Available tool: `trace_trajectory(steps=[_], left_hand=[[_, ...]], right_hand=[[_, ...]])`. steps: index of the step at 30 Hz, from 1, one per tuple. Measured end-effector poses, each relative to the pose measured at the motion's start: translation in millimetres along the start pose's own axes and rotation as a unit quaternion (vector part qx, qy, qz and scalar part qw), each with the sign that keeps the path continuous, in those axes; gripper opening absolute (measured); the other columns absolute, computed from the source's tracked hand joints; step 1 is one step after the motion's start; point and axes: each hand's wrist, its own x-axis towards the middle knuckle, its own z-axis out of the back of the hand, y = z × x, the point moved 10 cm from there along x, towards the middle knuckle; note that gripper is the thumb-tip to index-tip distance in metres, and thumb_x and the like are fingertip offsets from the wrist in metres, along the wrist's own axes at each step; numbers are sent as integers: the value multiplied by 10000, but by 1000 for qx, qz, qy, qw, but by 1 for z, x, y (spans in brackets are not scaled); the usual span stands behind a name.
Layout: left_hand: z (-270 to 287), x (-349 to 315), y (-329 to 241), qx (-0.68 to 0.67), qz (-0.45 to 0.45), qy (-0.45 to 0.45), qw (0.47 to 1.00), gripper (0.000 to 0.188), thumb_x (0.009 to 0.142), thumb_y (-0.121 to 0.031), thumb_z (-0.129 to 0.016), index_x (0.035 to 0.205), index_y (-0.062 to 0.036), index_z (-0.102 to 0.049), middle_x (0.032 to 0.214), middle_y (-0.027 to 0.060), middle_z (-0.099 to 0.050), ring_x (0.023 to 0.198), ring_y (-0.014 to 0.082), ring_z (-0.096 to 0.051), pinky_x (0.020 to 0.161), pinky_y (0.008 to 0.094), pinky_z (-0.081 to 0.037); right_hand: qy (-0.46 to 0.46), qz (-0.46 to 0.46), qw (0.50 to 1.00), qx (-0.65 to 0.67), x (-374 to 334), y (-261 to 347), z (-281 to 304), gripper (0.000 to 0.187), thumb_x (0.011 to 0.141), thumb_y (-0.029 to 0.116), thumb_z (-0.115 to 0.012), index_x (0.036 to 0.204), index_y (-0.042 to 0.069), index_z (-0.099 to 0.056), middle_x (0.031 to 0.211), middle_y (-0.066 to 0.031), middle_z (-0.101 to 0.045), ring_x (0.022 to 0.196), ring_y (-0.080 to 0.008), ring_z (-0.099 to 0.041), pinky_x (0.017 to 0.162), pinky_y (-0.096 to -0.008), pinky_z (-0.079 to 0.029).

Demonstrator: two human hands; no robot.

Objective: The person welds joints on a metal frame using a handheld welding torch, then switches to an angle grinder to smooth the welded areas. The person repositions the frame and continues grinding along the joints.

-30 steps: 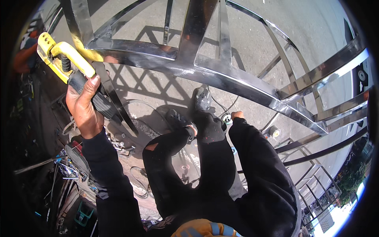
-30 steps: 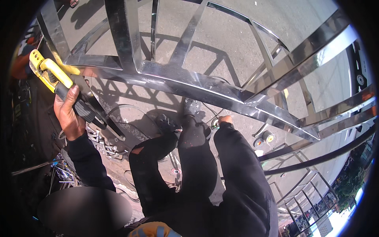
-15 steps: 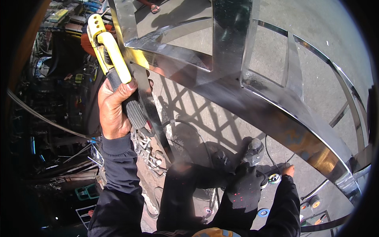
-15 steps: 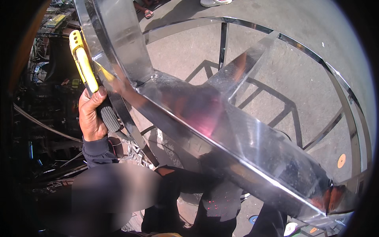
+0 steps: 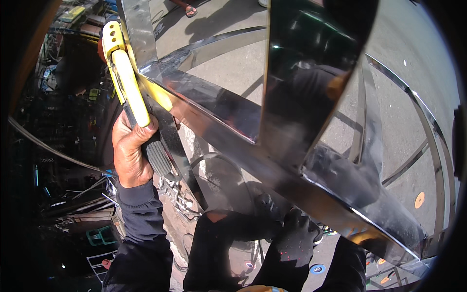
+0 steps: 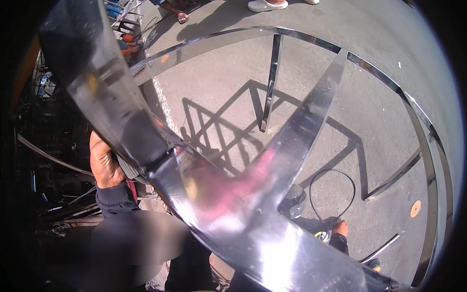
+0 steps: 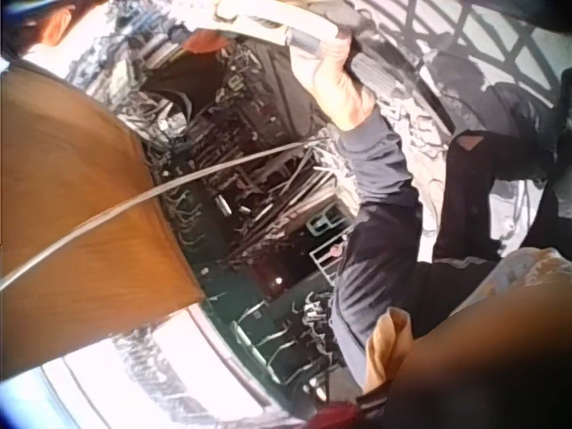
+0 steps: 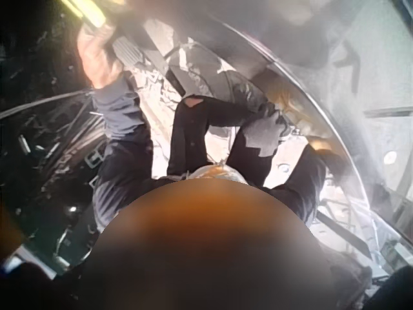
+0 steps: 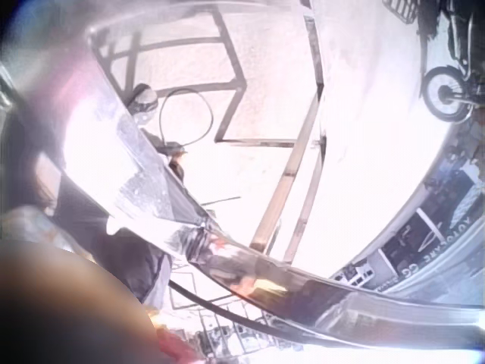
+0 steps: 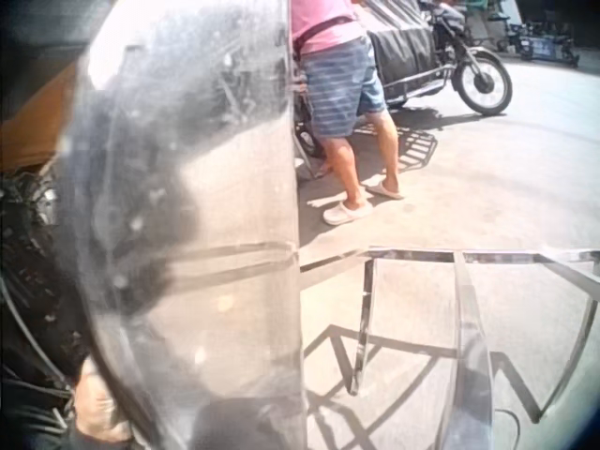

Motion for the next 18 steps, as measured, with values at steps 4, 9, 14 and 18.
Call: trace_trajectory(steps=[4,9,14,18], left_hand=[[-7,0,5,-11,8,34,999,397,855,-43,-781,1187,59,-588,975,155,-727,841,236,-731,809,356,-601],[12,-2,24,22,53,-27,998,532,804,-54,-863,1241,11,-566,1035,55,-690,900,119,-652,832,276,-540],[18,-6,54,62,26,-57,996,456,806,16,-829,1163,-38,-550,1000,9,-610,905,112,-584,812,282,-518],[18,-1,84,61,48,-98,992,495,782,2,-839,1173,-1,-535,1037,72,-646,942,182,-615,862,343,-523]], right_hand=[[-40,13,999,0,-16,6,18,382,888,182,-669,1226,4,-682,1228,-244,-693,1147,-398,-677,961,-481,-553],[84,43,982,-166,-50,53,22,338,852,242,-701,1112,34,-757,1205,-217,-716,1148,-346,-695,952,-429,-574],[223,184,912,-292,-172,157,97,347,871,344,-688,1084,84,-778,1138,-158,-752,1106,-310,-717,904,-427,-582],[72,280,912,-290,-327,257,277,290,938,202,-583,1116,68,-768,1180,-177,-737,1118,-326,-715,884,-443,-586]])
